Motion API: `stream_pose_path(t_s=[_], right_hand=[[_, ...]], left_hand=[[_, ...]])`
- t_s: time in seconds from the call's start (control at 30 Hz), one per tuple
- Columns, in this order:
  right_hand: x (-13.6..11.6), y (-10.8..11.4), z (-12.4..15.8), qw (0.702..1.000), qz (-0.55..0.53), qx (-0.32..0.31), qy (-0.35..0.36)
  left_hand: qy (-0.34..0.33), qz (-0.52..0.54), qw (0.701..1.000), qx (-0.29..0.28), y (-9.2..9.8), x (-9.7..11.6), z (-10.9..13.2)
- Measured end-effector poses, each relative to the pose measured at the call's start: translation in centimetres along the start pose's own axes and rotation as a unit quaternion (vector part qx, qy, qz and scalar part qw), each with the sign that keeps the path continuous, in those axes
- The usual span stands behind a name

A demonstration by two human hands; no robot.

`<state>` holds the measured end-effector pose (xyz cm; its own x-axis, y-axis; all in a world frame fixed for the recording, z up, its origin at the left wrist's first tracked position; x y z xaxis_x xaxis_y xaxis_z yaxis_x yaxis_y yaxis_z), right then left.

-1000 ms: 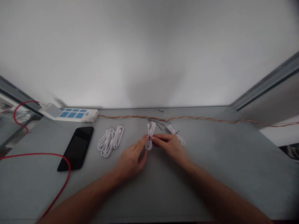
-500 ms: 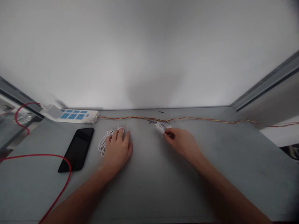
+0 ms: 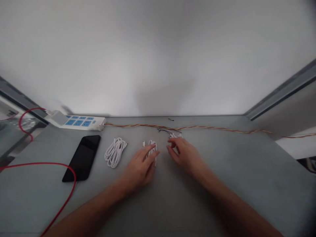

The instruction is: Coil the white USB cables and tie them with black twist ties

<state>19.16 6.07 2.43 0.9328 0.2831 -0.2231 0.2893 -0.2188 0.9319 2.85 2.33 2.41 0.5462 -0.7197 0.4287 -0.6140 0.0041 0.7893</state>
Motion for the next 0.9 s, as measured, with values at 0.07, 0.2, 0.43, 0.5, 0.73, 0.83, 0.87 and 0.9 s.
stream_pose_path(t_s=[0.07, 0.2, 0.43, 0.5, 0.73, 0.83, 0.87, 0.9], right_hand=[[-1.0, -1.0, 0.3, 0.999, -0.019, -0.036, 0.031], [-2.4, -2.3, 0.7, 0.992, -0.061, -0.081, 0.080], [-3.5, -2.6, 0.8, 0.984, -0.098, -0.103, 0.106], [-3.6, -2.7, 0.8, 0.987, -0.076, -0.113, 0.086], [-3.6, -2.1, 0.7, 0.988, -0.013, -0.140, 0.070], [-3.2, -1.9, 0.7, 0.986, -0.010, -0.151, 0.068], [-3.0, -1.8, 0.7, 0.986, -0.007, -0.155, 0.061], [-2.8, -1.7, 0.6, 0.986, -0.001, -0.157, 0.050]], left_hand=[[0.044, 0.006, 0.998, 0.053, 0.9, -1.0, 0.0], [0.137, -0.030, 0.990, 0.016, 0.9, -3.2, -0.2], [0.169, -0.026, 0.982, -0.079, -0.9, -3.7, -0.4], [0.172, -0.026, 0.981, -0.082, -1.0, -3.6, -0.5], [0.186, -0.036, 0.978, -0.086, -0.6, -3.7, -0.6], [0.197, -0.052, 0.976, -0.083, -0.2, -4.1, -0.5], [0.199, -0.060, 0.975, -0.081, -0.2, -4.2, -0.5], [0.201, -0.067, 0.974, -0.078, -0.1, -4.4, -0.5]])
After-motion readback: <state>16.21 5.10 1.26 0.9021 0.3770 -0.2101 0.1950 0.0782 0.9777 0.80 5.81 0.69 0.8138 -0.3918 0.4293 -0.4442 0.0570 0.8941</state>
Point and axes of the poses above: each hand's wrist, its own z-axis away from the middle knuckle, its own y-axis out of the back of the hand, x = y × z, the point moved 6 cm from there along -z, towards the middle knuckle, and after that the axes turned 13 degrees about z, right-handed, at the moved point
